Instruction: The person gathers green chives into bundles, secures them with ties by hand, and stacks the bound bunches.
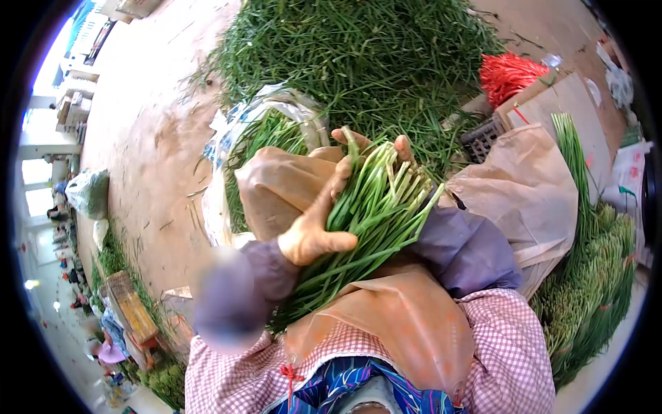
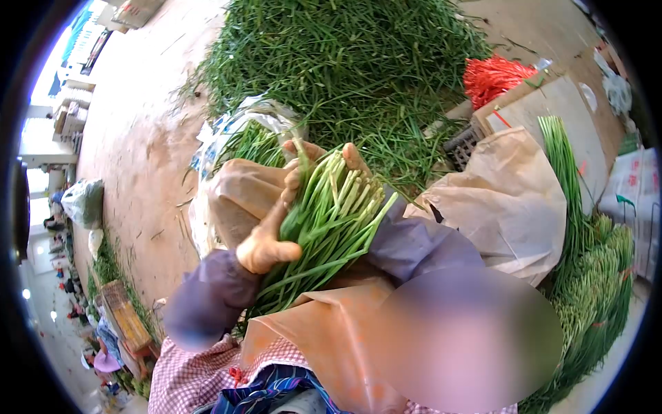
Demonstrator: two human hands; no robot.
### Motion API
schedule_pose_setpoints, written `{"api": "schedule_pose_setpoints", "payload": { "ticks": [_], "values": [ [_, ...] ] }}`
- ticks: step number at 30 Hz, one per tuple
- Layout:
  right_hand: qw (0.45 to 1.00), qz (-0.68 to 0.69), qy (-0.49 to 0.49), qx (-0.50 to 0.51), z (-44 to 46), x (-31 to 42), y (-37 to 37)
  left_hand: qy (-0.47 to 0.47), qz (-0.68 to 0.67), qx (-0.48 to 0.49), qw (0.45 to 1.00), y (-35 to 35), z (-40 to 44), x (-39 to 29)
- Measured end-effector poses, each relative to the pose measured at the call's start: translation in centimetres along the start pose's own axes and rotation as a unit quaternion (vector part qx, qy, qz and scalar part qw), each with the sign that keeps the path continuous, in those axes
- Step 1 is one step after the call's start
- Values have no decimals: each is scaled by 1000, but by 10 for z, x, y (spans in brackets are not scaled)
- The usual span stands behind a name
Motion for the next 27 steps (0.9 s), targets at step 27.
{"api": "schedule_pose_setpoints", "payload": {
  "ticks": [27],
  "values": [
    [802, -477, 70, -353, -83, 112, -92, 189, -168, 31, 967, -26, -37, 15]
  ]
}}
Point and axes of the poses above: each hand's wrist, its own z-axis towards the middle knuckle, its own y-axis out of the back of the hand, x = y × z, the point moved 3 cm from there along z, towards the middle knuckle, and after that the axes turned 13 degrees about z, right-handed, at the moved point
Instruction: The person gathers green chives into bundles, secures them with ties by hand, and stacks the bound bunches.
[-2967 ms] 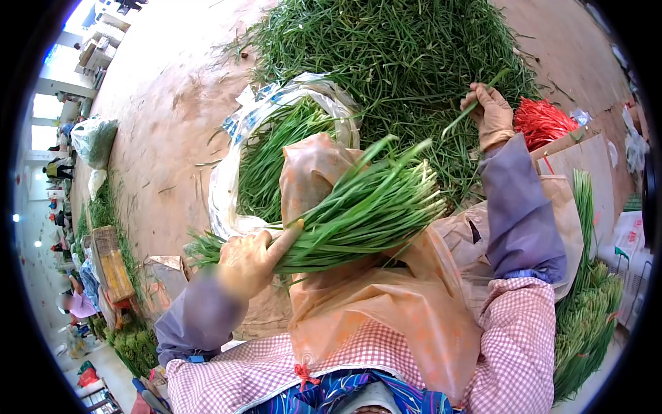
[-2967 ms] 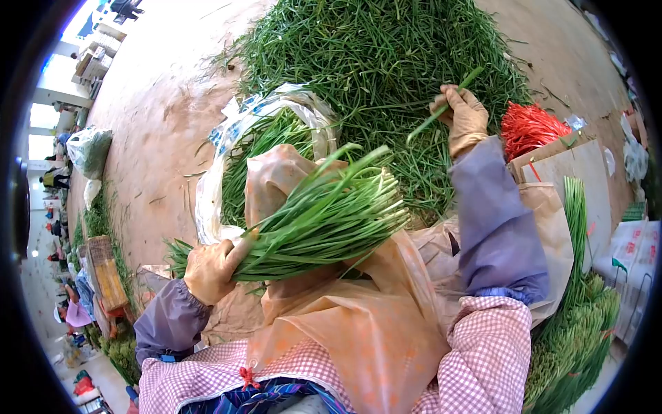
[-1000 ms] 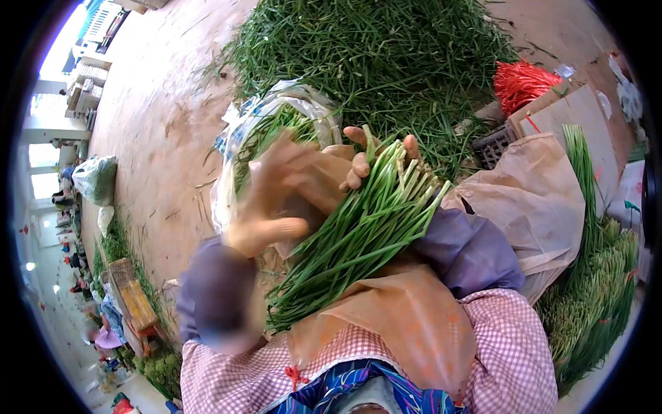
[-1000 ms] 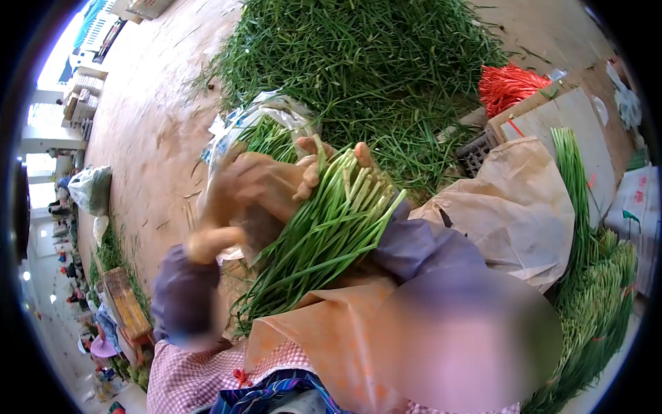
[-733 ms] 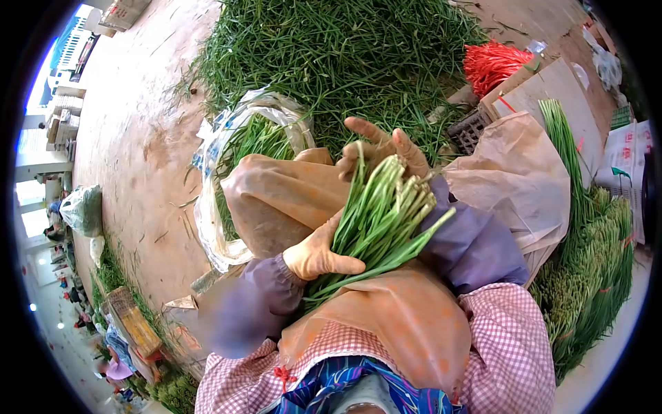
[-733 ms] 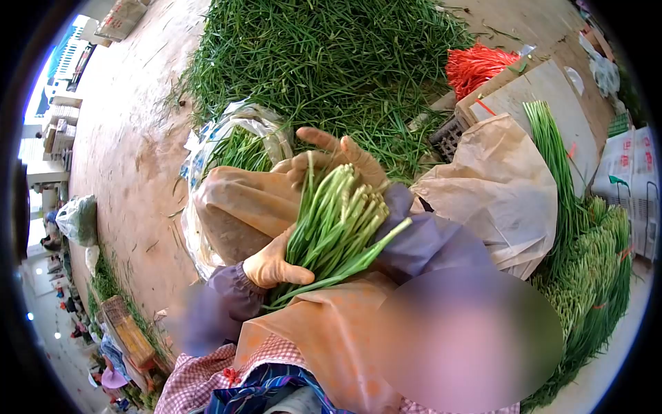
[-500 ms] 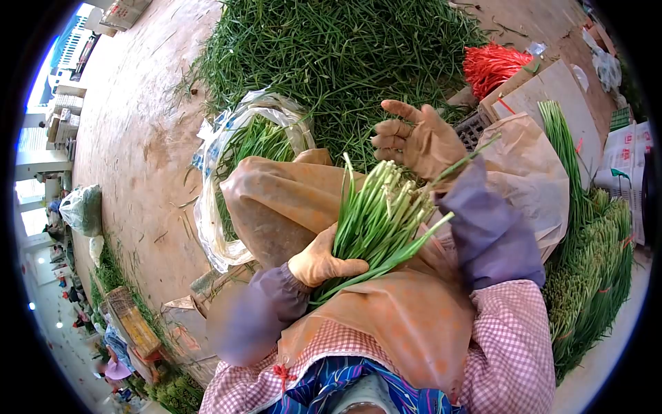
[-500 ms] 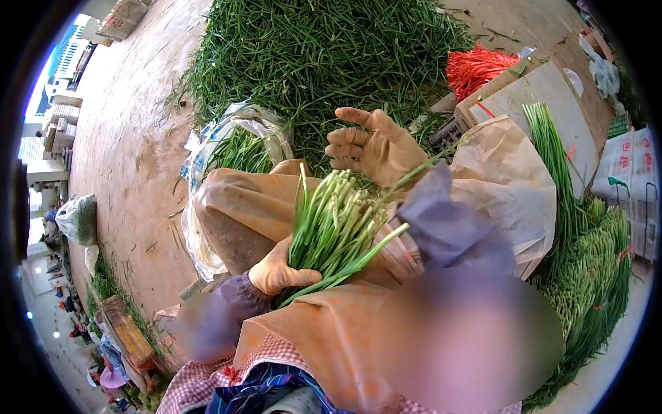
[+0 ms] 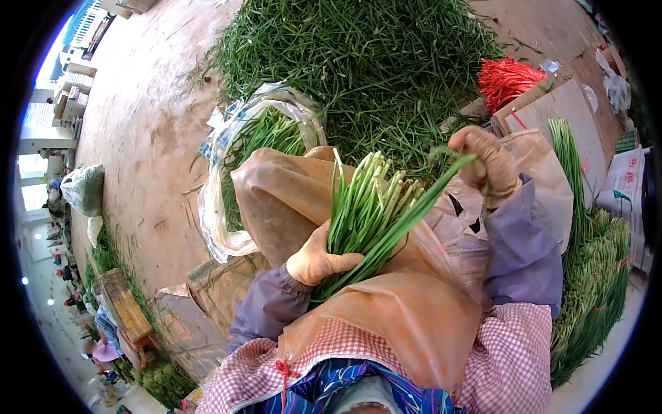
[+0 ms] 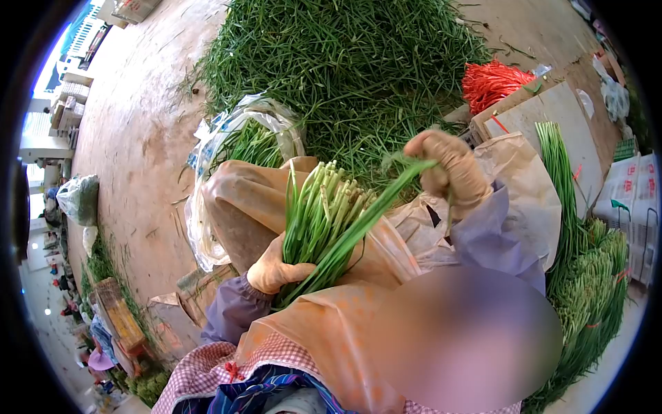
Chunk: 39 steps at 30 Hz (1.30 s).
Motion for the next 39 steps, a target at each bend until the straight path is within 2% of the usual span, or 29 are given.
{"api": "schedule_pose_setpoints", "payload": {
  "ticks": [2, 5, 6, 8, 9, 12, 15, 16, 17, 18, 19, 21, 22, 24, 26, 27, 28, 31, 32, 34, 35, 36, 37, 39],
  "values": [
    [991, 80, 54, -91, 2, 3, 23, 1, -14, -8, 1000, 1, -2, 0],
    [977, -56, 108, -177, -6, 16, 23, -10, -35, 8, 999, 7, 1, 4],
    [950, -93, 137, -265, -11, 33, 10, 0, -43, 3, 999, 6, 0, 4],
    [914, 74, 257, -306, -4, 60, 53, 10, -33, 1, 999, 5, -1, 1],
    [879, 158, 316, -321, -2, 72, 58, 5, -40, 4, 999, 5, 0, 0],
    [920, 145, 335, -144, 4, 89, 36, -7, -57, 28, 998, 2, 3, 0],
    [983, -45, 170, 58, 0, 66, -60, -16, -80, 64, 995, 3, 5, 4],
    [979, -108, 108, 132, -3, 55, -84, -29, -93, 66, 993, 4, 6, 6],
    [956, -253, -15, 149, -3, 42, -101, -43, -106, 68, 991, 3, 6, 7],
    [894, -336, 76, 285, 3, 21, -109, -29, -154, 68, 985, 2, 4, 6],
    [881, -352, -14, 317, 7, 4, -112, -15, -201, 67, 977, 0, 2, 3],
    [901, -308, -48, 302, 13, -13, -100, 14, -298, 62, 952, -2, -3, 0],
    [902, -330, -44, 274, 12, -11, -98, 2, -338, 148, 929, 8, 1, 13],
    [902, -373, -36, 216, 8, 0, -99, -74, -128, 123, 981, 13, 6, 10],
    [912, -358, -39, 194, 8, -4, -93, -87, -74, 124, 986, 4, 3, -5],
    [917, -351, -40, 183, 7, -9, -89, -64, -61, 108, 990, 1, 3, -9],
    [937, -308, -7, 164, 5, -17, -83, -41, -48, 90, 994, 0, 3, -10],
    [930, -357, 64, 51, 0, -18, -77, -22, -36, 65, 997, 3, 5, -4],
    [963, -254, 89, -7, -2, -24, -70, -20, -27, 54, 998, 3, 5, -6],
    [969, -127, 172, -127, -1, -8, -52, -19, -14, 38, 999, 4, 4, -5],
    [954, -73, 224, -183, 4, -1, -29, -18, -9, 33, 999, 5, 5, -3],
    [921, -115, 237, -287, 1, 10, -18, -19, -3, 29, 999, 5, 5, -1],
    [883, -215, 311, -277, -1, 15, -16, -20, -6, 19, 1000, 6, 5, -1],
    [765, -402, 443, -239, -3, 17, -19, -23, -15, -2, 1000, 5, 6, -1]
  ]
}}
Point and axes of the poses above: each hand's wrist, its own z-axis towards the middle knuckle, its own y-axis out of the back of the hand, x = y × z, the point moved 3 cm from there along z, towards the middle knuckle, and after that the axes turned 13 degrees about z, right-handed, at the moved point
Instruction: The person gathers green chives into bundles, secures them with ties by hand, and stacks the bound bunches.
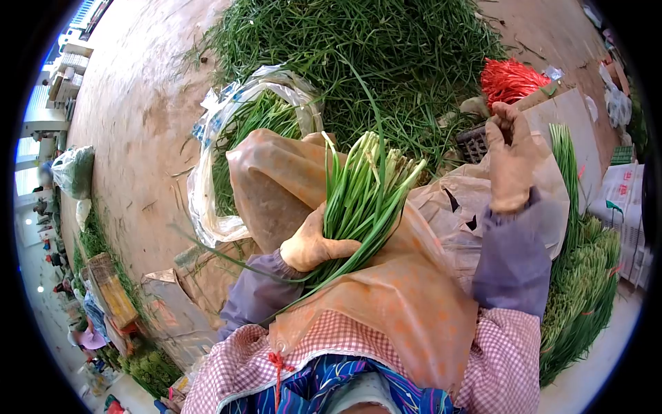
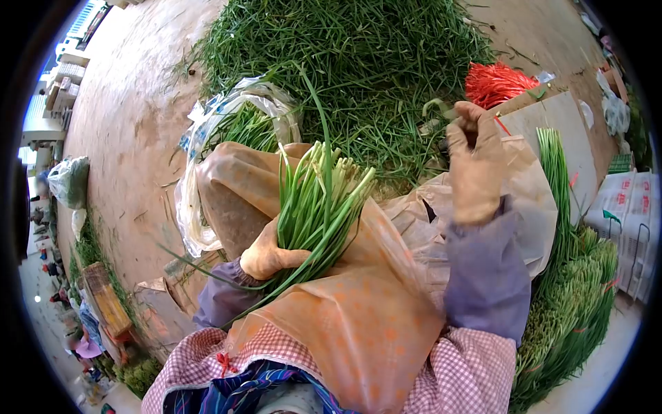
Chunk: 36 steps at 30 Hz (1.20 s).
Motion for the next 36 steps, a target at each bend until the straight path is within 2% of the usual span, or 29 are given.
{"api": "schedule_pose_setpoints", "payload": {
  "ticks": [2, 4, 6, 9, 12, 13, 15, 16, 17, 18, 19, 22, 23, 24, 25, 26, 28, 32, 34, 36],
  "values": [
    [966, 122, -183, 136, -18, 60, -20, -4, 2, -17, 1000, -2, 0, -1],
    [933, 54, -129, 332, -38, 76, -42, -4, 4, -32, 999, -5, 1, -3],
    [868, -119, -203, 437, -42, 87, -67, -1, 4, -48, 999, -9, 0, -4],
    [910, 40, -238, 336, -66, 51, -81, -21, 13, -66, 998, -6, -1, 1],
    [890, 155, -331, 273, -62, 38, -76, -24, 11, -54, 998, -4, -3, 1],
    [915, 163, -287, 234, -52, 36, -70, -23, 8, -46, 999, -3, -2, 1],
    [921, 212, -322, 64, -26, 24, -49, -22, 4, -28, 999, -1, -3, 2],
    [929, 254, -268, 6, -8, 5, -32, -22, 2, -19, 1000, 0, -3, 2],
    [949, 208, -221, -90, 8, -7, -13, -22, -6, -12, 1000, 1, -3, 3],
    [944, 146, -217, -200, 24, -22, 9, -23, -15, -4, 1000, 1, -3, 4],
    [910, 258, -187, -264, 38, -69, 41, -23, -23, 5, 999, 2, -3, 5],
    [954, 168, -158, -193, 45, -61, 44, -30, -20, 13, 999, 4, -2, 7],
    [915, 325, -223, -80, 37, -66, 35, -25, -35, 10, 999, 2, -2, 6],
    [925, 278, -250, 67, 25, -45, 10, -18, -24, 7, 1000, 0, -1, 5],
    [912, 223, -273, 210, 6, -13, -26, -10, -12, 6, 1000, 0, -1, 4],
    [798, 330, -433, 257, -13, 9, -50, -2, 1, 6, 1000, -1, 0, 3],
    [771, 262, -423, 398, -35, 18, -86, -3, -1, 0, 1000, -3, 0, 5],
    [741, 395, -506, 196, -42, 2, -99, -14, -47, 9, 999, 0, -3, 4],
    [789, 428, -420, 134, -20, -3, -85, -14, -51, 12, 999, 3, -4, 4],
    [833, 456, -312, -15, 21, -21, -53, 0, -60, 21, 998, 5, -4, 3]
  ]
}}
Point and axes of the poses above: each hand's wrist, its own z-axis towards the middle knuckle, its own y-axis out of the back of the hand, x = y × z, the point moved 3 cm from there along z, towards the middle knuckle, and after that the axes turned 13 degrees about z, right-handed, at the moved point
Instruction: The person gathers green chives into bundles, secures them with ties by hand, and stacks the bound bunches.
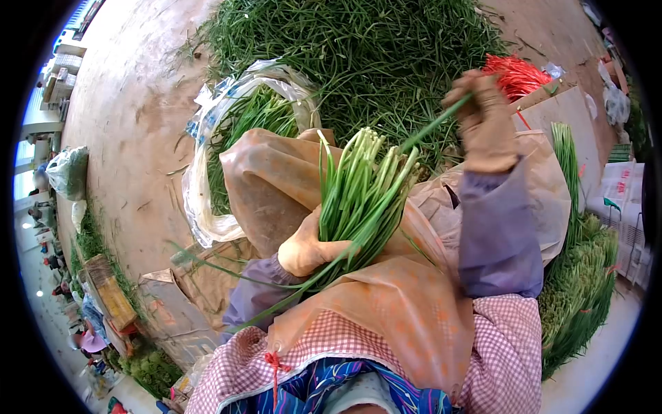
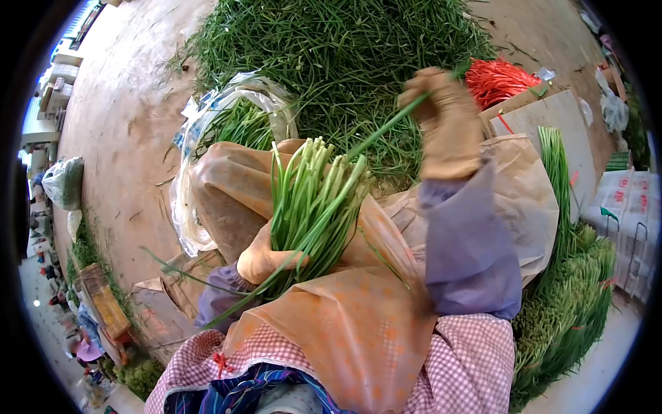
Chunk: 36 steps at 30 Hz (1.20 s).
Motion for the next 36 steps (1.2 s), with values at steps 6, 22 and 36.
{"api": "schedule_pose_setpoints", "payload": {
  "ticks": [6, 22, 36],
  "values": [
    [938, -329, 92, 55, -6, 19, 31, 7, -4, -6, 1000, 2, -1, -8],
    [899, -432, -18, 65, -75, -48, -5, 17, 23, 7, 1000, -4, 1, -3],
    [942, 116, -280, 142, -126, -47, -5, -29, -15, 21, 999, -2, -6, -6]
  ]
}}
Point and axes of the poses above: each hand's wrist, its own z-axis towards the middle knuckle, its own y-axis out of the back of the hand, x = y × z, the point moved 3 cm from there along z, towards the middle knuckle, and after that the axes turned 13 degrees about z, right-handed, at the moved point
